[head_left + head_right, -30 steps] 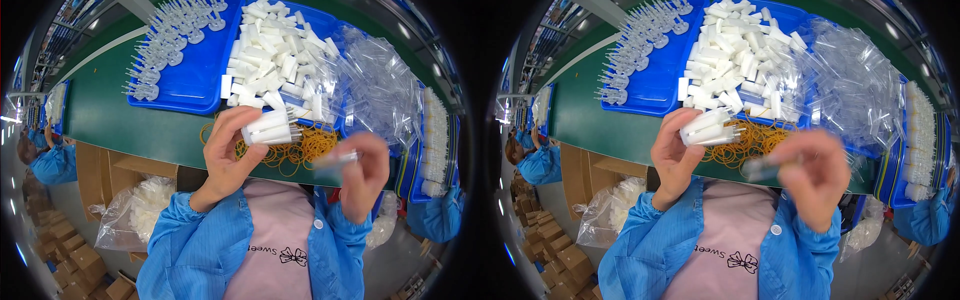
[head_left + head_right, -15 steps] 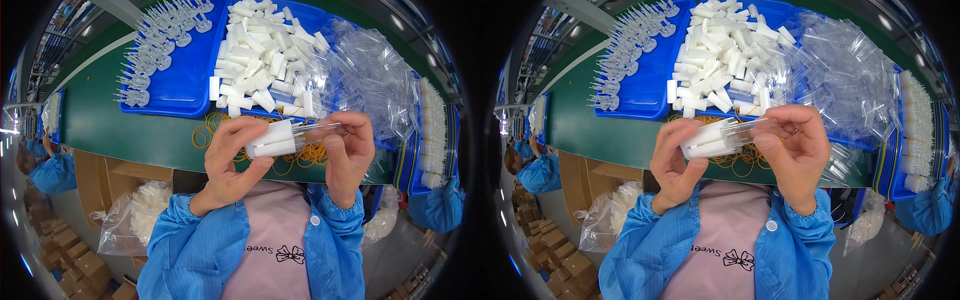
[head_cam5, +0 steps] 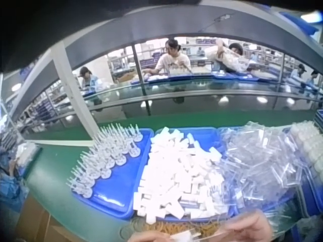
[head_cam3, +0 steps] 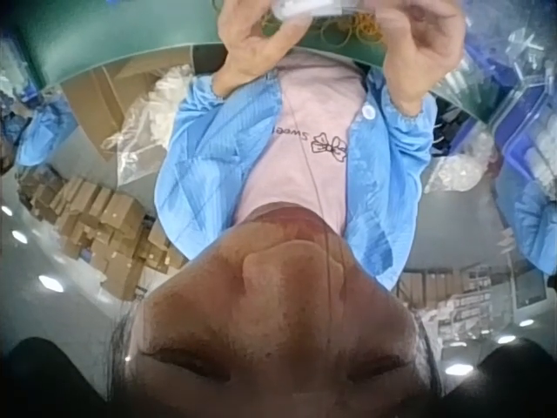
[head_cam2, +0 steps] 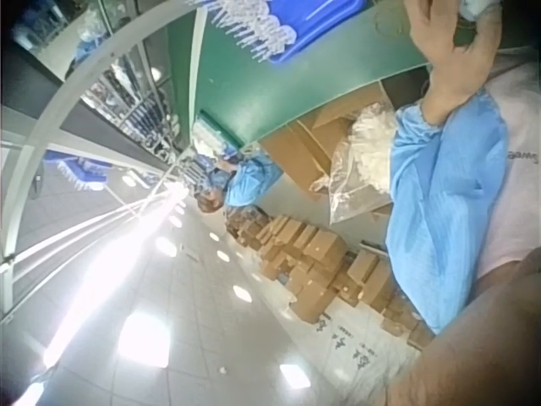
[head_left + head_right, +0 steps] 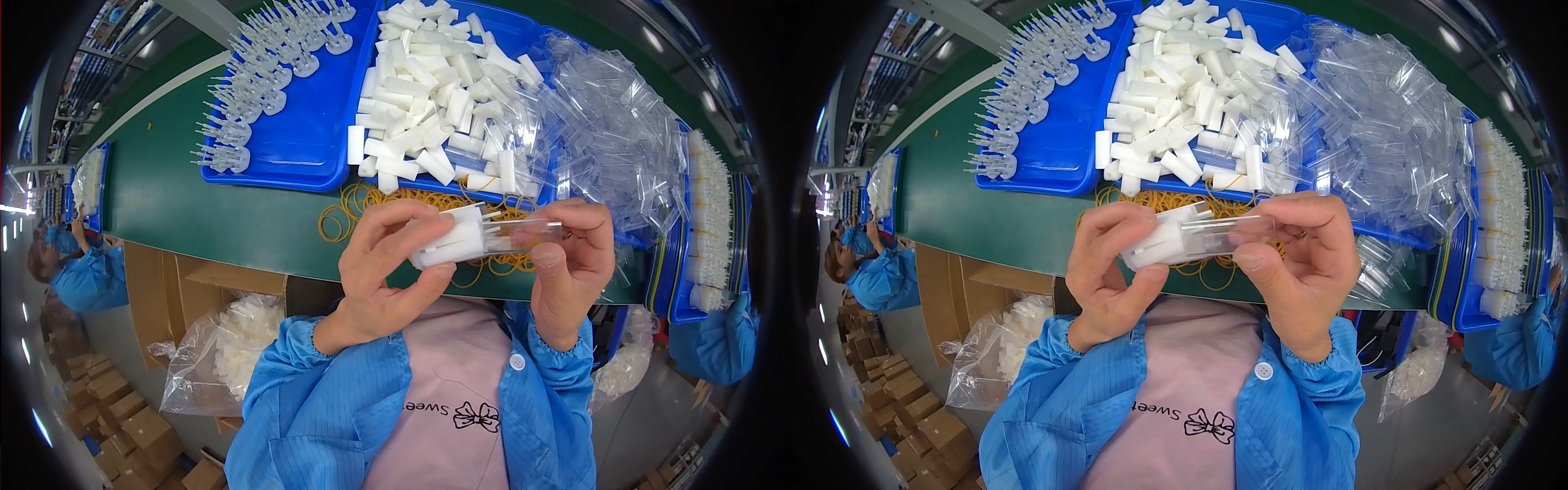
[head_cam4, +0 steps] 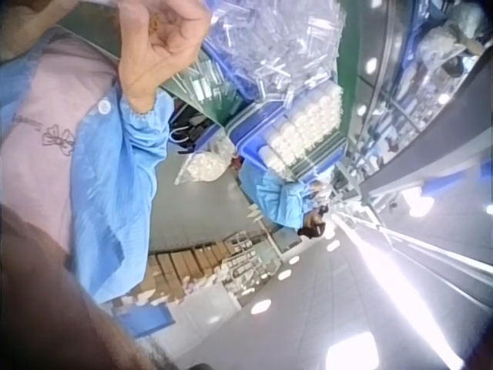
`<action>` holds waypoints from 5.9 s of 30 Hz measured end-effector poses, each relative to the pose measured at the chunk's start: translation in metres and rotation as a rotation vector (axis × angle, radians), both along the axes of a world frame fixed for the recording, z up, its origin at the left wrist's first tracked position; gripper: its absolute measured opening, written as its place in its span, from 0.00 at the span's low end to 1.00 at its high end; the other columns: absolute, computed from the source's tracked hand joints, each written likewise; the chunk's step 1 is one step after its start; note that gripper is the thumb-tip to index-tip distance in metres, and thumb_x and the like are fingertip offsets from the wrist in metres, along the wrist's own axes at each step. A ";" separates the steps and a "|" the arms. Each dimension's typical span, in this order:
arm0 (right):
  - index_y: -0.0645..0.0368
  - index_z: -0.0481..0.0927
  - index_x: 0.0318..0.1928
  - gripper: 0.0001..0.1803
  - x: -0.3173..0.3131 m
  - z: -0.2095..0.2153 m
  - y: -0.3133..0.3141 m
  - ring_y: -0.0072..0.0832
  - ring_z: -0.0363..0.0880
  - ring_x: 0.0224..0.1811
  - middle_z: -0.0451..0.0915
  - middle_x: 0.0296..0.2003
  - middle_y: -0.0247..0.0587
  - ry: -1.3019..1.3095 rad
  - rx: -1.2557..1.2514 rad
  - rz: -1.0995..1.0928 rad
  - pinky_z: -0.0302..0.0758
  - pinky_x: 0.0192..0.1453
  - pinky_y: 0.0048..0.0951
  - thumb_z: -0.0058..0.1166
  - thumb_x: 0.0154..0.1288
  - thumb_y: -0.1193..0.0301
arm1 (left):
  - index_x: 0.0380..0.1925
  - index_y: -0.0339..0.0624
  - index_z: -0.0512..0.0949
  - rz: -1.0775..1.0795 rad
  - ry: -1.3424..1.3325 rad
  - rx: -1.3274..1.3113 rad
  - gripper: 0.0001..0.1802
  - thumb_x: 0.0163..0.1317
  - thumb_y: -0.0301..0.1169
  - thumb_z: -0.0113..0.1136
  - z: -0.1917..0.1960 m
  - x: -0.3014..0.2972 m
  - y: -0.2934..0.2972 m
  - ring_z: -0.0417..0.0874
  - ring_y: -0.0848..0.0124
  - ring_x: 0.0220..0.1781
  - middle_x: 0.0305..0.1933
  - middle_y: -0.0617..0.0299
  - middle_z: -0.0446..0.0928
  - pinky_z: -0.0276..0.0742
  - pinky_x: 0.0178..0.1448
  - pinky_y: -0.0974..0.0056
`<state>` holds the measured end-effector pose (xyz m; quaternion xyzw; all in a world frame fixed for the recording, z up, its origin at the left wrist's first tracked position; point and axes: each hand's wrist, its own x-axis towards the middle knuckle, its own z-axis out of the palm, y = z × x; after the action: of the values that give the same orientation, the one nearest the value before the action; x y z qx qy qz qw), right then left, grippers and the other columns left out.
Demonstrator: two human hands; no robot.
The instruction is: The person attaches foam sleeves onto the prongs of a plastic base, slides clear tubes over them, secures the assembly with a rubber band, and adjusts the parts using tweezers.
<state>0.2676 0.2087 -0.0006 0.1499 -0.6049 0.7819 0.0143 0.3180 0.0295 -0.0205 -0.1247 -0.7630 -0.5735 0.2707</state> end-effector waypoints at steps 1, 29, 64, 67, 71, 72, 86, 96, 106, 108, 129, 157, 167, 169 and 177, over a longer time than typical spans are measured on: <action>0.66 0.69 0.42 0.20 0.000 0.000 0.001 0.26 0.77 0.36 0.74 0.36 0.42 0.005 -0.048 0.034 0.76 0.42 0.25 0.64 0.51 0.76 | 0.44 0.38 0.78 0.016 0.004 -0.038 0.22 0.44 0.22 0.64 0.001 0.001 0.000 0.75 0.67 0.40 0.46 0.53 0.71 0.72 0.38 0.69; 0.66 0.72 0.43 0.16 -0.005 0.000 0.004 0.24 0.75 0.39 0.74 0.39 0.43 0.119 0.035 -0.036 0.71 0.46 0.23 0.60 0.54 0.78 | 0.52 0.35 0.65 -0.336 -0.402 0.742 0.27 0.56 0.33 0.63 -0.008 -0.001 -0.001 0.74 0.70 0.51 0.50 0.55 0.71 0.70 0.54 0.66; 0.58 0.77 0.30 0.09 0.016 -0.008 -0.002 0.43 0.68 0.53 0.76 0.35 0.37 0.223 0.229 -0.065 0.63 0.57 0.45 0.64 0.48 0.76 | 0.48 0.33 0.74 -0.279 -0.339 0.564 0.26 0.47 0.25 0.69 -0.008 0.009 0.000 0.74 0.69 0.50 0.48 0.57 0.70 0.73 0.54 0.66; 0.59 0.77 0.30 0.09 0.017 -0.012 -0.004 0.44 0.69 0.52 0.76 0.35 0.37 0.234 0.228 -0.068 0.64 0.56 0.45 0.64 0.47 0.77 | 0.48 0.32 0.74 -0.270 -0.358 0.592 0.26 0.47 0.25 0.69 -0.009 0.011 0.000 0.74 0.68 0.51 0.47 0.57 0.70 0.72 0.55 0.66; 0.60 0.78 0.33 0.10 0.004 -0.004 -0.001 0.42 0.70 0.51 0.77 0.37 0.40 0.362 0.425 0.014 0.65 0.56 0.41 0.63 0.46 0.77 | 0.51 0.33 0.71 -0.294 -0.387 0.647 0.26 0.50 0.23 0.66 -0.014 0.008 -0.003 0.73 0.67 0.53 0.50 0.56 0.70 0.71 0.57 0.65; 0.60 0.78 0.33 0.10 -0.003 0.000 -0.001 0.42 0.70 0.51 0.77 0.37 0.40 0.362 0.424 0.010 0.65 0.56 0.41 0.63 0.46 0.77 | 0.53 0.34 0.69 -0.271 -0.389 0.769 0.26 0.51 0.21 0.63 -0.013 0.007 -0.002 0.73 0.67 0.54 0.52 0.55 0.69 0.70 0.58 0.64; 0.56 0.77 0.28 0.09 -0.045 -0.020 -0.020 0.41 0.66 0.56 0.74 0.44 0.38 0.666 1.286 -0.154 0.59 0.59 0.44 0.61 0.44 0.76 | 0.62 0.32 0.55 -0.038 -0.330 1.055 0.33 0.60 0.31 0.56 -0.009 -0.001 -0.022 0.68 0.63 0.61 0.61 0.50 0.63 0.68 0.61 0.62; 0.57 0.76 0.27 0.07 -0.038 -0.021 -0.008 0.40 0.69 0.52 0.75 0.39 0.38 0.689 1.014 -0.171 0.63 0.55 0.40 0.60 0.45 0.77 | 0.62 0.32 0.54 -0.053 -0.337 1.061 0.34 0.60 0.32 0.57 -0.010 0.000 -0.024 0.68 0.63 0.61 0.61 0.50 0.63 0.68 0.62 0.61; 0.56 0.78 0.32 0.11 -0.012 -0.012 -0.007 0.39 0.69 0.50 0.74 0.41 0.36 0.628 1.044 0.105 0.63 0.52 0.41 0.60 0.44 0.75 | 0.61 0.31 0.54 -0.066 -0.333 1.055 0.34 0.59 0.31 0.57 -0.009 0.000 -0.023 0.68 0.62 0.61 0.61 0.49 0.63 0.67 0.62 0.61; 0.56 0.78 0.33 0.11 -0.017 -0.018 -0.008 0.38 0.70 0.48 0.75 0.40 0.36 0.650 1.003 0.026 0.63 0.51 0.40 0.60 0.44 0.75 | 0.61 0.31 0.54 -0.075 -0.334 1.053 0.34 0.59 0.31 0.57 -0.009 0.000 -0.024 0.68 0.62 0.61 0.61 0.49 0.63 0.67 0.63 0.61; 0.57 0.77 0.22 0.01 -0.075 -0.013 -0.024 0.32 0.69 0.37 0.70 0.27 0.36 0.933 1.289 0.190 0.63 0.41 0.32 0.54 0.45 0.76 | 0.61 0.30 0.56 -0.066 -0.350 1.033 0.33 0.60 0.32 0.57 -0.011 0.002 -0.022 0.68 0.61 0.61 0.60 0.48 0.64 0.67 0.62 0.60; 0.55 0.78 0.26 0.09 -0.050 -0.003 -0.011 0.33 0.68 0.33 0.68 0.25 0.35 0.661 1.277 0.126 0.60 0.38 0.33 0.64 0.40 0.74 | 0.60 0.30 0.57 -0.082 -0.352 1.027 0.33 0.59 0.32 0.58 -0.010 0.001 -0.026 0.69 0.62 0.60 0.60 0.49 0.64 0.67 0.62 0.61; 0.53 0.74 0.44 0.22 -0.051 -0.004 -0.003 0.35 0.71 0.36 0.75 0.30 0.36 0.591 1.348 0.049 0.60 0.41 0.34 0.62 0.45 0.71 | 0.59 0.32 0.60 -0.091 -0.342 1.049 0.31 0.60 0.35 0.57 -0.007 0.000 -0.022 0.70 0.63 0.60 0.58 0.50 0.67 0.65 0.63 0.59; 0.54 0.72 0.47 0.24 -0.049 -0.006 -0.005 0.35 0.71 0.37 0.75 0.29 0.37 0.615 1.390 0.064 0.61 0.42 0.35 0.61 0.46 0.72 | 0.60 0.34 0.59 -0.074 -0.350 1.017 0.30 0.62 0.36 0.55 -0.006 0.000 -0.022 0.72 0.63 0.58 0.58 0.50 0.67 0.70 0.59 0.61; 0.53 0.73 0.46 0.21 -0.050 -0.012 -0.001 0.36 0.71 0.38 0.75 0.32 0.37 0.614 1.310 0.017 0.61 0.42 0.35 0.59 0.48 0.74 | 0.62 0.38 0.57 -0.130 -0.403 1.013 0.29 0.64 0.37 0.51 -0.010 0.001 -0.021 0.75 0.62 0.54 0.58 0.49 0.66 0.74 0.55 0.62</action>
<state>0.2176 0.2073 -0.0126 0.3452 -0.9169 0.1817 0.0846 0.3186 0.0081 -0.0304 0.0866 -0.4188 -0.8973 0.1092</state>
